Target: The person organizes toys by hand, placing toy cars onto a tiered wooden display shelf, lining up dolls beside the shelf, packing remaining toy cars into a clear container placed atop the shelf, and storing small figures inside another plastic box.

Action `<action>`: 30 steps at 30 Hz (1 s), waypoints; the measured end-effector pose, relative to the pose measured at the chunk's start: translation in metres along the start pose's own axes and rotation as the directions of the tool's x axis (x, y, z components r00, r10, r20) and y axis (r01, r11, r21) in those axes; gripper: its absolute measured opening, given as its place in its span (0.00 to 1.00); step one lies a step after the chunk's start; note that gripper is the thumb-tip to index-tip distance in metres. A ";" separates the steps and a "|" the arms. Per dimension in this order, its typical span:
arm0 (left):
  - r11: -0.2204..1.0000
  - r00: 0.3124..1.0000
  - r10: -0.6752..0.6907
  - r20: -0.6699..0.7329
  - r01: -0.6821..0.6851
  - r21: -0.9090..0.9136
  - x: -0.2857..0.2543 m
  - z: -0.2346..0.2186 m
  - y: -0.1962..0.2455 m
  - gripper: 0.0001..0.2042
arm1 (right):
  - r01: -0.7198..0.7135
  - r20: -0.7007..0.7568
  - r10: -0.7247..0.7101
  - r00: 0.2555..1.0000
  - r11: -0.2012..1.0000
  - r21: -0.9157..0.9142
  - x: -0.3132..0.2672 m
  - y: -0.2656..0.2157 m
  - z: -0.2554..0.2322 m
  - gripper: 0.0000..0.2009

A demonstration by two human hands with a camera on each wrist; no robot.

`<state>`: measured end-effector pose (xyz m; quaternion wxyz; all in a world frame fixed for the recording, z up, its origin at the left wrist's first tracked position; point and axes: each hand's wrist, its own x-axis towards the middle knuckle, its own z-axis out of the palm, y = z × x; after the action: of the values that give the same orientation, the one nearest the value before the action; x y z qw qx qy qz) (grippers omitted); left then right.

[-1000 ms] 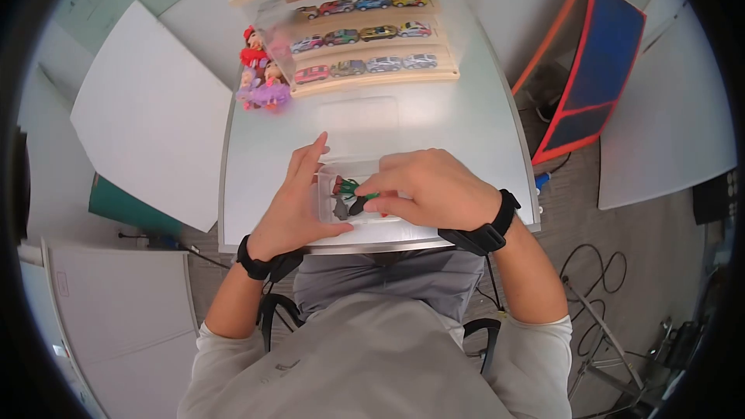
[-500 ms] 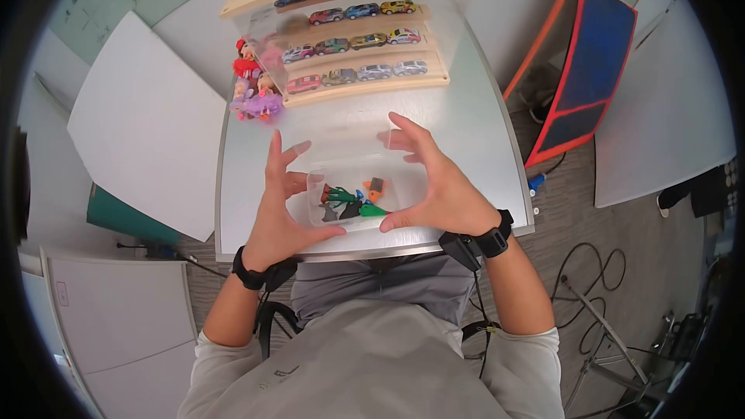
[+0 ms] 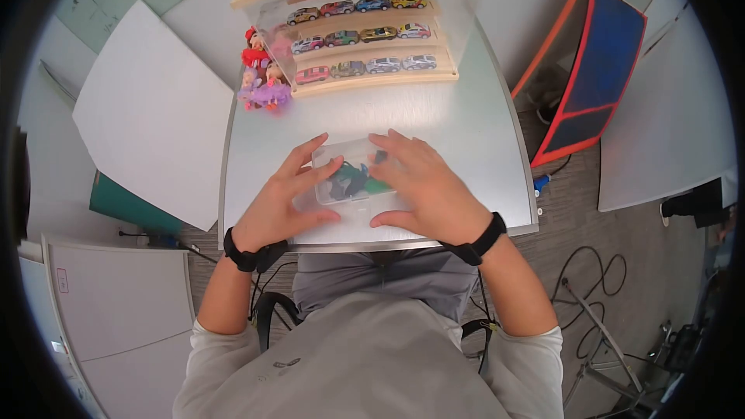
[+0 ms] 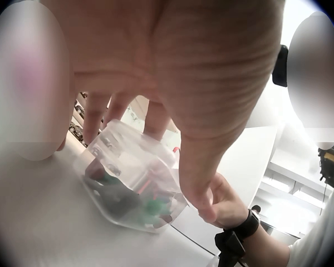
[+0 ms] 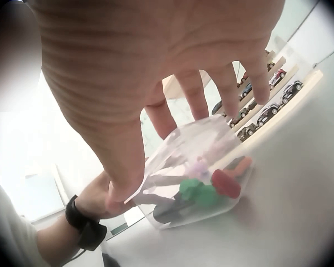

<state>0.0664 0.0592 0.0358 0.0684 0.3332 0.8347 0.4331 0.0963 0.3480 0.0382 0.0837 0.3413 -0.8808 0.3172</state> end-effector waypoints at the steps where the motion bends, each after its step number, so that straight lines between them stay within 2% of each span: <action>1: 1.000 1.000 0.002 0.003 -0.002 -0.006 0.001 0.000 -0.002 0.36 | -0.008 -0.016 0.008 1.000 1.000 -0.024 0.003 -0.002 0.008 0.31; 6: 1.000 1.000 -0.006 -0.016 0.006 0.001 0.001 0.001 0.003 0.34 | -0.049 -0.019 0.046 0.999 0.987 -0.155 0.010 -0.011 0.017 0.27; 8: 1.000 0.999 -0.003 -0.036 0.003 0.001 0.001 0.001 0.003 0.33 | -0.133 -0.069 0.128 0.989 0.988 -0.078 0.013 -0.014 0.019 0.25; 11: 1.000 0.999 0.012 -0.037 -0.012 0.004 0.002 0.001 0.003 0.33 | -0.160 -0.081 0.156 0.984 0.986 -0.044 0.018 -0.015 0.021 0.24; 15: 0.999 0.999 -0.032 -0.020 0.032 0.004 0.001 -0.001 0.005 0.32 | -0.143 -0.090 0.140 0.986 0.990 -0.021 0.021 -0.010 0.016 0.25; 17: 0.999 0.999 -0.030 -0.010 0.030 0.012 0.003 -0.003 0.006 0.32 | -0.193 0.011 0.195 0.981 0.964 0.184 0.018 -0.007 0.006 0.25; 19: 0.999 1.000 -0.003 0.001 0.004 -0.033 0.005 -0.004 0.004 0.31 | -0.188 0.032 0.185 0.982 0.961 0.201 0.015 0.001 -0.002 0.26; 20: 1.000 0.998 -0.017 0.066 0.017 -0.007 0.007 -0.007 0.004 0.32 | -0.194 0.069 0.183 0.981 0.953 0.233 0.012 0.004 -0.005 0.26; 24: 0.999 0.995 0.031 0.096 -0.034 0.021 0.019 -0.005 0.006 0.36 | -0.170 0.025 0.168 0.985 0.974 0.148 0.003 0.008 -0.015 0.27; 27: 0.997 0.997 0.074 0.036 -0.075 0.008 0.026 -0.011 0.000 0.37 | -0.245 0.032 0.243 0.970 0.962 0.124 -0.014 0.018 -0.042 0.27; 29: 0.999 0.999 0.043 -0.014 -0.043 -0.027 0.027 -0.020 -0.023 0.37 | -0.415 -0.107 0.443 0.890 0.885 0.212 -0.035 0.033 -0.064 0.29; 30: 0.997 0.997 0.027 -0.070 -0.031 -0.064 0.026 -0.023 -0.033 0.35 | -0.416 -0.115 0.444 0.889 0.886 0.205 -0.043 0.043 -0.075 0.29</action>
<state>0.0204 0.0463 0.0288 0.0441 0.3279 0.8170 0.4723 0.0958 0.4419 0.0598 0.0507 0.1167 -0.8939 0.4299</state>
